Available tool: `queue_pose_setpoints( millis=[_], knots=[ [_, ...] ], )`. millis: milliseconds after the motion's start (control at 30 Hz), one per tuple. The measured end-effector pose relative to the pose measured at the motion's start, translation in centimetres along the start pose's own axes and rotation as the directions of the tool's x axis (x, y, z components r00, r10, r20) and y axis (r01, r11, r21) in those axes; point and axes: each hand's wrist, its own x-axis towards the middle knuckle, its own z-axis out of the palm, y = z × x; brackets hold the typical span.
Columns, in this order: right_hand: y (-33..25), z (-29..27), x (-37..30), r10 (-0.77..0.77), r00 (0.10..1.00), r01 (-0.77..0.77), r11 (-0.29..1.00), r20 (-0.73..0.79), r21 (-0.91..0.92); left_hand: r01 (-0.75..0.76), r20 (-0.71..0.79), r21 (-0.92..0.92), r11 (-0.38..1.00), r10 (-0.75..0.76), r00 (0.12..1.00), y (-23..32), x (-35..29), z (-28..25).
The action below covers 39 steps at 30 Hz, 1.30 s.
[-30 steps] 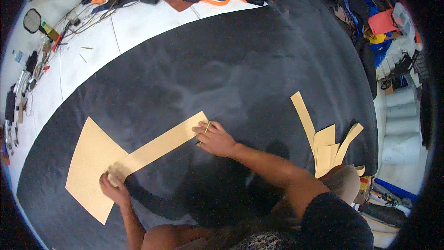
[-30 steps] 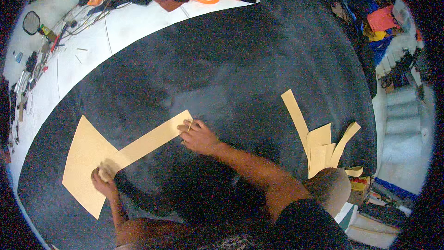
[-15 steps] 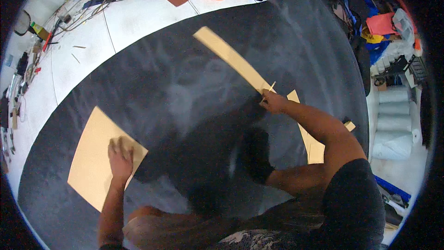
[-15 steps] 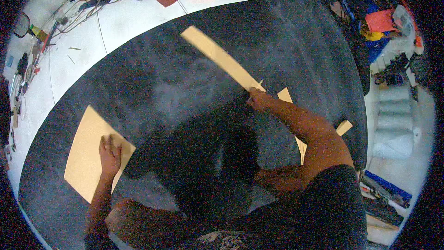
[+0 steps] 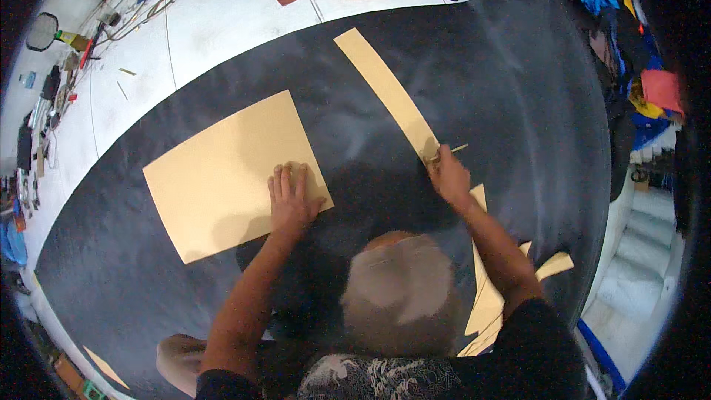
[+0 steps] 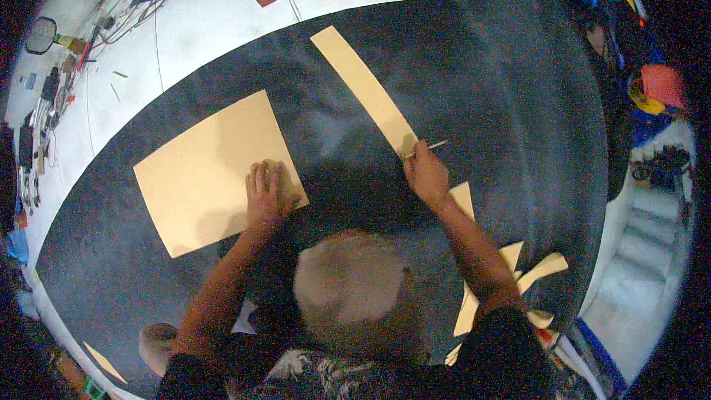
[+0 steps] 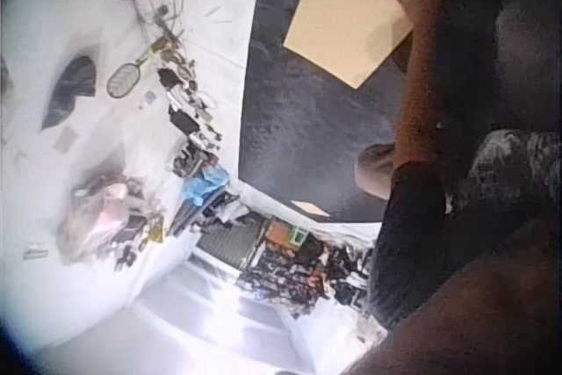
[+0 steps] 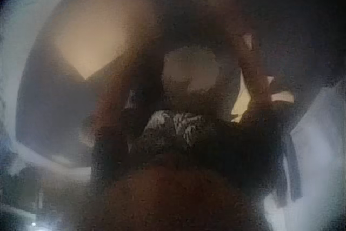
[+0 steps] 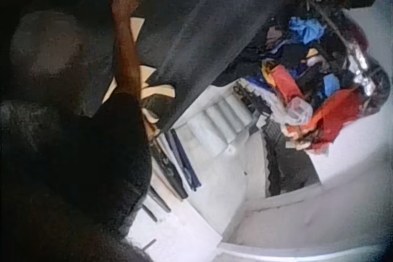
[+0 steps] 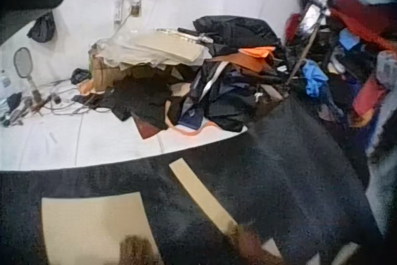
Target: The person uses a small knife to cut rectangular and square pieces from a large black fabric sheet laid out on the floor. They position the fabric, trace the shapes, and cut them out, then move the fabric to a new position to continue cutting more pieces.
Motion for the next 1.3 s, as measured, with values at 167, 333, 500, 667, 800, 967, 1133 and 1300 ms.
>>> queue_pose_setpoints(
  millis=[167, 333, 500, 667, 800, 967, 1133, 1300],
  knots=[
    [0.4, 3.8, -1.2, 0.004, 0.933, 0.187, 0.85, -0.361, 0.492, 0.001, -0.07, -0.024, 1.0, -0.003, 0.998, 3.5, 1.4, 1.4],
    [-0.3, 4.2, -2.0, 0.099, 0.99, 0.047, 0.462, -0.104, 0.886, -0.032, -0.154, 0.01, 0.999, 0.034, 0.987, 3.8, 2.4, 2.4],
    [-0.7, 7.0, 1.0, -0.09, 0.962, 0.273, 0.349, -0.258, 0.897, -0.034, -0.077, 0.028, 0.999, 0.037, 0.996, 4.5, 2.4, 2.8],
    [-3.4, 8.5, 1.1, -0.094, 0.975, 0.222, 0.421, -0.202, 0.879, -0.096, -0.074, -0.014, 0.995, 0.095, 0.993, 5.5, 2.4, 2.8],
    [-2.9, 9.0, -0.4, -0.074, 0.979, 0.203, 0.463, -0.191, 0.863, -0.131, -0.06, -0.006, 0.991, 0.131, 0.99, 5.4, 1.6, 3.2],
    [-2.5, 9.6, -2.0, -0.038, 0.988, 0.154, 0.432, -0.153, 0.888, -0.131, -0.04, 0.032, 0.991, 0.132, 0.99, 5.2, 1.3, 3.3],
    [-2.9, 9.3, -2.6, -0.088, 0.97, 0.239, 0.531, -0.228, 0.813, -0.125, -0.057, 0.044, 0.991, 0.128, 0.99, 5.5, 0.8, 3.5],
    [-3.0, 9.9, -2.5, -0.112, 0.949, 0.31, 0.503, -0.295, 0.807, -0.111, -0.058, 0.056, 0.992, 0.115, 0.992, 5.6, 0.8, 3.8]
  ],
)
